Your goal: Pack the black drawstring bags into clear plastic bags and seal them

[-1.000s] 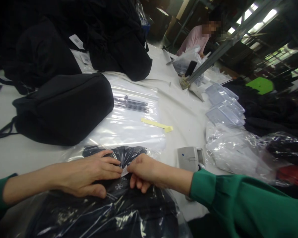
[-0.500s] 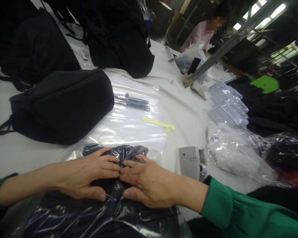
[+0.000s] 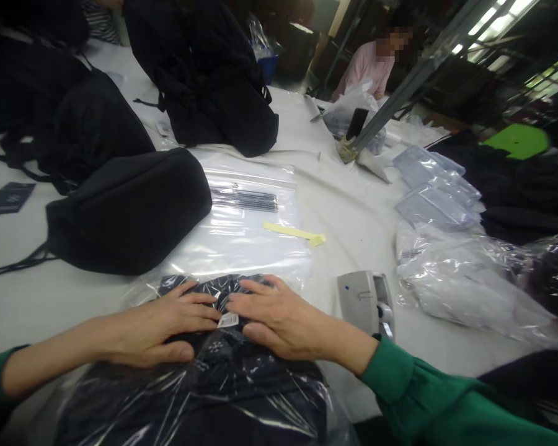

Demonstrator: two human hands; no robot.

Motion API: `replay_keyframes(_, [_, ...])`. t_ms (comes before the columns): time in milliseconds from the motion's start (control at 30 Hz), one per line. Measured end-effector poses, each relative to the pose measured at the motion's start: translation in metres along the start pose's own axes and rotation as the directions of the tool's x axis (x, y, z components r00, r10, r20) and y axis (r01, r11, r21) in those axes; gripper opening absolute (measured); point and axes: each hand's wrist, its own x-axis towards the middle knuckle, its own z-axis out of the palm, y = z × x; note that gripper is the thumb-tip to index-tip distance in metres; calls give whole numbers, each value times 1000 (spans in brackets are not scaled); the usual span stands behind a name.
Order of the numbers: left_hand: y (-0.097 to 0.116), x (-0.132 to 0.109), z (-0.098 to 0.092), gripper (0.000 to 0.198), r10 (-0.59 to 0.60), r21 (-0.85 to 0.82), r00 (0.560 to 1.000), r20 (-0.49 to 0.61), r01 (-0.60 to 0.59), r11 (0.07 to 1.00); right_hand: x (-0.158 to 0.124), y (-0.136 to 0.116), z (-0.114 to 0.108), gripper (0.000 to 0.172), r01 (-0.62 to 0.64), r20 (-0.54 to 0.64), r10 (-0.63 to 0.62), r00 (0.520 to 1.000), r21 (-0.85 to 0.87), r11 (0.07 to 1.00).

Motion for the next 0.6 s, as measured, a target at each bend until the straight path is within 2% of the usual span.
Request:
replay_keyframes(100, [9, 2, -1, 42, -35, 20, 999, 12, 35, 999, 5, -7, -1, 36, 50, 136, -50, 989, 0, 999])
replay_keyframes(167, [14, 5, -1, 48, -60, 24, 998, 6, 60, 998, 5, -11, -2, 35, 41, 133, -38, 990, -24, 999])
replay_keyframes(233, [17, 8, 1, 49, -52, 64, 999, 0, 52, 997, -1, -13, -2, 34, 38, 84, -35, 996, -35, 999])
replay_keyframes(300, [14, 5, 5, 39, -36, 136, 999, -13, 38, 990, -15, -10, 3, 34, 3, 18, -3, 1000, -18, 1000])
replay_keyframes(333, [11, 0, 8, 35, -50, 172, 997, -59, 59, 983, -25, -7, 7, 34, -44, -48, 44, 998, 1, 999])
replay_keyframes(367, [7, -7, 11, 33, -91, 194, 983, -161, 122, 973, -37, -2, 13, 36, -119, -144, 123, 982, 34, 992])
replay_keyframes(400, [3, -17, 15, 35, -166, 181, 935, -315, 231, 956, -51, 4, 22, 39, -222, -260, 239, 936, 95, 971])
replay_keyframes(433, [-1, -29, 19, 41, -273, 109, 830, -487, 368, 924, -64, 11, 32, 45, -328, -376, 378, 846, 191, 925])
replay_keyframes(467, [-4, -41, 23, 51, -408, -36, 668, -622, 496, 867, -76, 18, 43, 51, -423, -446, 528, 723, 318, 848])
replay_keyframes(500, [-4, -53, 29, 63, -559, -238, 486, -672, 574, 784, -86, 24, 55, 58, -479, -452, 661, 599, 458, 748])
replay_keyframes(533, [-2, -64, 34, 75, -710, -457, 331, -621, 584, 671, -92, 29, 68, 63, -482, -398, 740, 542, 574, 662])
replay_keyframes(567, [1, -71, 41, 83, -836, -650, 240, -494, 537, 538, -95, 32, 79, 66, -443, -341, 752, 565, 643, 624])
replay_keyframes(600, [7, -76, 47, 87, -914, -796, 224, -338, 451, 405, -94, 32, 89, 66, -391, -301, 723, 622, 681, 619])
